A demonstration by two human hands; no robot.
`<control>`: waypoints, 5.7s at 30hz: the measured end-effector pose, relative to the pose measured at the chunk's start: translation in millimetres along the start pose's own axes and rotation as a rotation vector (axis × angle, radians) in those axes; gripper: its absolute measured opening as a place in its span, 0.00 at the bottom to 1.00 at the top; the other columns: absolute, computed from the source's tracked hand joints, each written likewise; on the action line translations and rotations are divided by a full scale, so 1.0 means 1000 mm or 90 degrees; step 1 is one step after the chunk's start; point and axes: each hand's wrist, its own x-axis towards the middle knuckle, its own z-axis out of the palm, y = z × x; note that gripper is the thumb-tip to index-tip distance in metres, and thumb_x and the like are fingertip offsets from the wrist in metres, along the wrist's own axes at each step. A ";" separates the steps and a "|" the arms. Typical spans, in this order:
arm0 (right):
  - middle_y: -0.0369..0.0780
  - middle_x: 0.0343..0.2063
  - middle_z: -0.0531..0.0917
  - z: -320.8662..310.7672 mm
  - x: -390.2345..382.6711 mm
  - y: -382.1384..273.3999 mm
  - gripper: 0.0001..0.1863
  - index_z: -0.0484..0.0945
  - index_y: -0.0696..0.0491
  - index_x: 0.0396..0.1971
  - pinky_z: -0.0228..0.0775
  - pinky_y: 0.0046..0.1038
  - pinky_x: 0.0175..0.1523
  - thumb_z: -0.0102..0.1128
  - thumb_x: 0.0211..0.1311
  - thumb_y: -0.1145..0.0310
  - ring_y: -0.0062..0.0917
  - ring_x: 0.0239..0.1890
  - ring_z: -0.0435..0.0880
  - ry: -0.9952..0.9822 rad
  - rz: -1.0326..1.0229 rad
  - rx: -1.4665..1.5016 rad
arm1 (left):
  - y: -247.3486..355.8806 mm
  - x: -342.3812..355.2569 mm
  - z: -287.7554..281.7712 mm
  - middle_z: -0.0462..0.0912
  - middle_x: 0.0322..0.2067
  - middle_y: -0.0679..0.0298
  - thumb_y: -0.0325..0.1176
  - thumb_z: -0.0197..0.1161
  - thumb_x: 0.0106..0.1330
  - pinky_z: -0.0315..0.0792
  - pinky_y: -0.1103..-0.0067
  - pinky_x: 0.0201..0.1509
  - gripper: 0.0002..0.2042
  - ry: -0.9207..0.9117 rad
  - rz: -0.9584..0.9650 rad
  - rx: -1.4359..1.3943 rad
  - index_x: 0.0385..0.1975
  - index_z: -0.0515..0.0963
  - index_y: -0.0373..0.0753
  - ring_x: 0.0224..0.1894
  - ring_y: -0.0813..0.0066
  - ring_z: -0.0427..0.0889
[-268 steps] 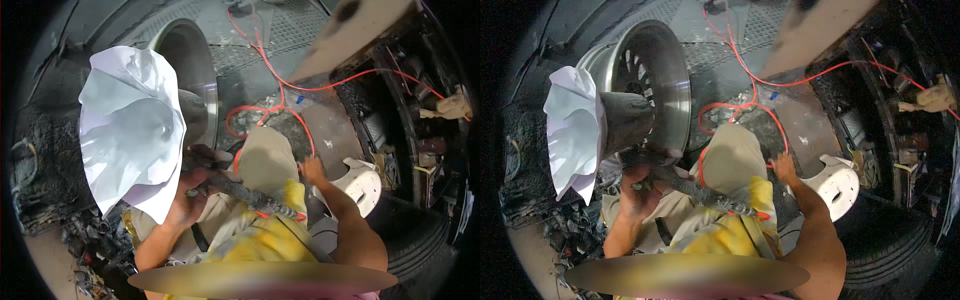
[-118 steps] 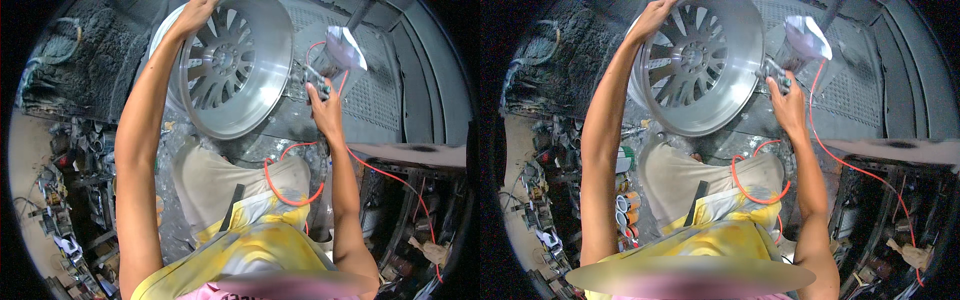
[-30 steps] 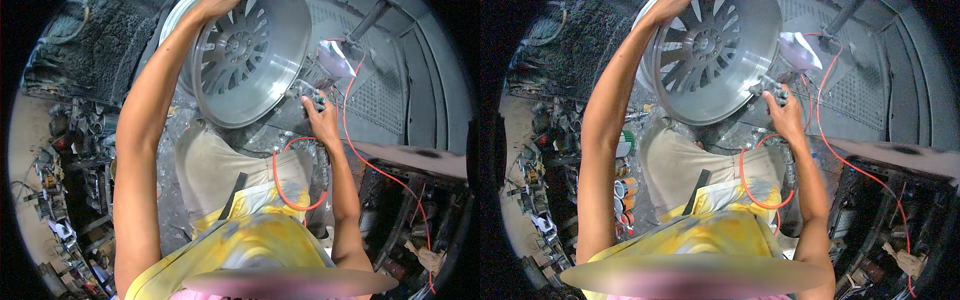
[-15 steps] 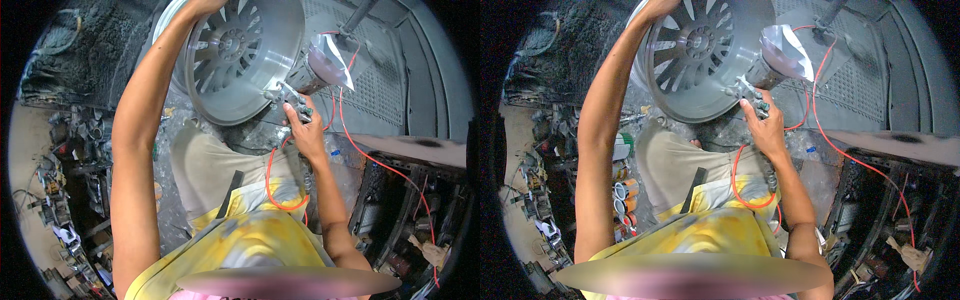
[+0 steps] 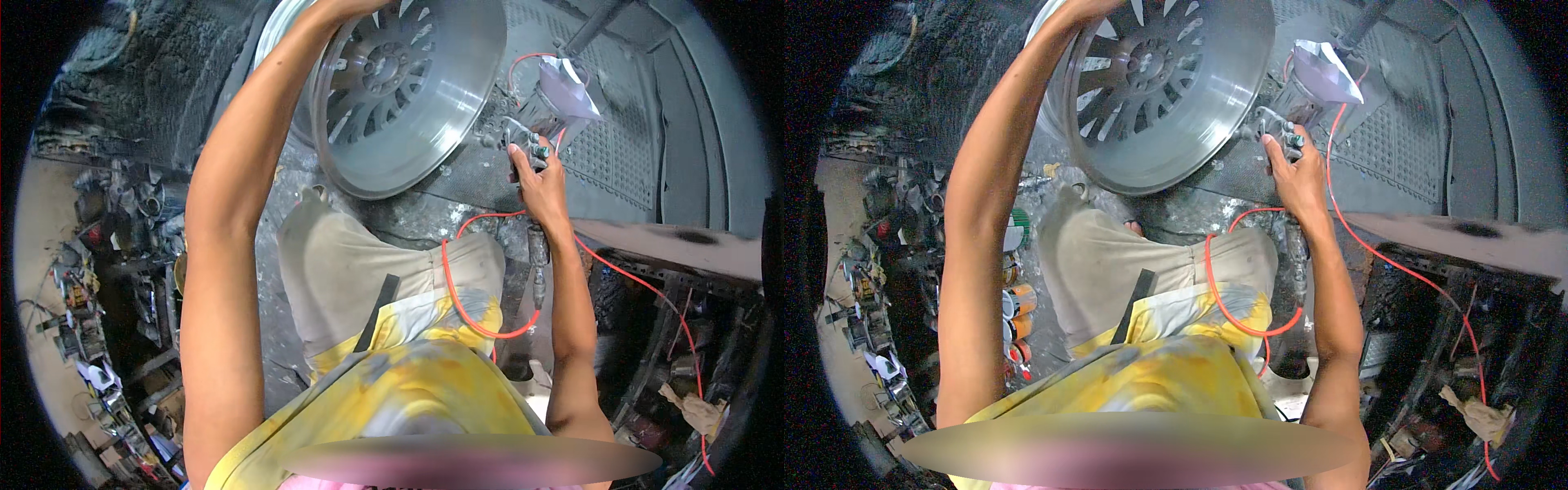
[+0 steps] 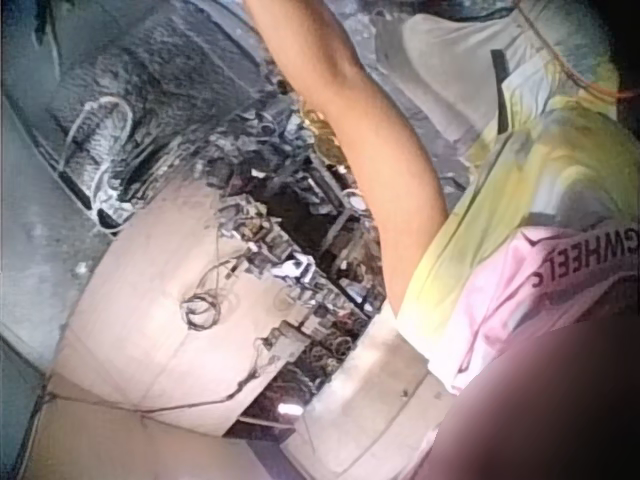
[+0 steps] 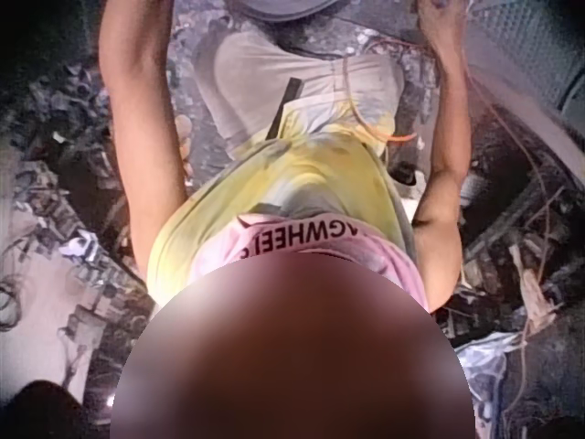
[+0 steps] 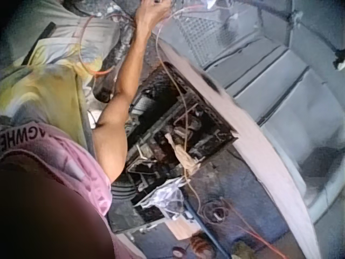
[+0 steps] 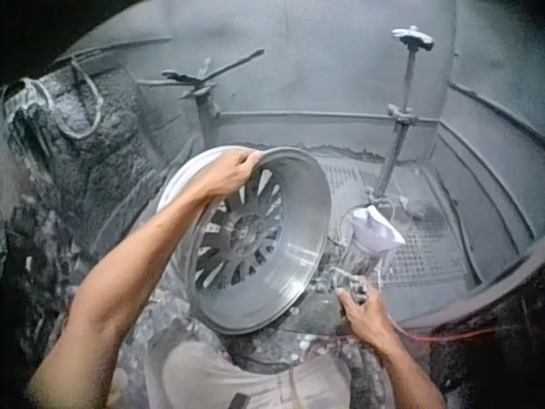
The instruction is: Painting a car rim using a spray gun.
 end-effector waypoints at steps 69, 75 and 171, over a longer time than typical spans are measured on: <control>0.41 0.30 0.86 -0.031 -0.041 -0.004 0.17 0.80 0.58 0.51 0.75 0.30 0.43 0.62 0.71 0.61 0.24 0.32 0.82 0.253 -0.136 -0.081 | 0.042 -0.038 0.053 0.82 0.45 0.40 0.46 0.49 0.75 0.71 0.53 0.56 0.20 0.101 0.021 0.024 0.41 0.80 0.34 0.53 0.38 0.79; 0.40 0.33 0.86 -0.027 -0.082 -0.024 0.18 0.80 0.57 0.50 0.73 0.29 0.44 0.62 0.71 0.59 0.24 0.35 0.81 0.222 -0.064 -0.056 | 0.080 -0.038 0.104 0.84 0.48 0.44 0.45 0.55 0.73 0.74 0.56 0.57 0.20 0.033 -0.002 0.049 0.49 0.81 0.34 0.51 0.44 0.83; 0.33 0.23 0.80 0.031 -0.058 -0.088 0.21 0.80 0.54 0.51 0.72 0.23 0.36 0.66 0.68 0.54 0.16 0.28 0.79 0.185 -0.204 0.200 | -0.171 -0.093 -0.085 0.86 0.45 0.47 0.74 0.61 0.56 0.71 0.62 0.61 0.41 0.274 -0.364 0.236 0.43 0.85 0.35 0.52 0.49 0.83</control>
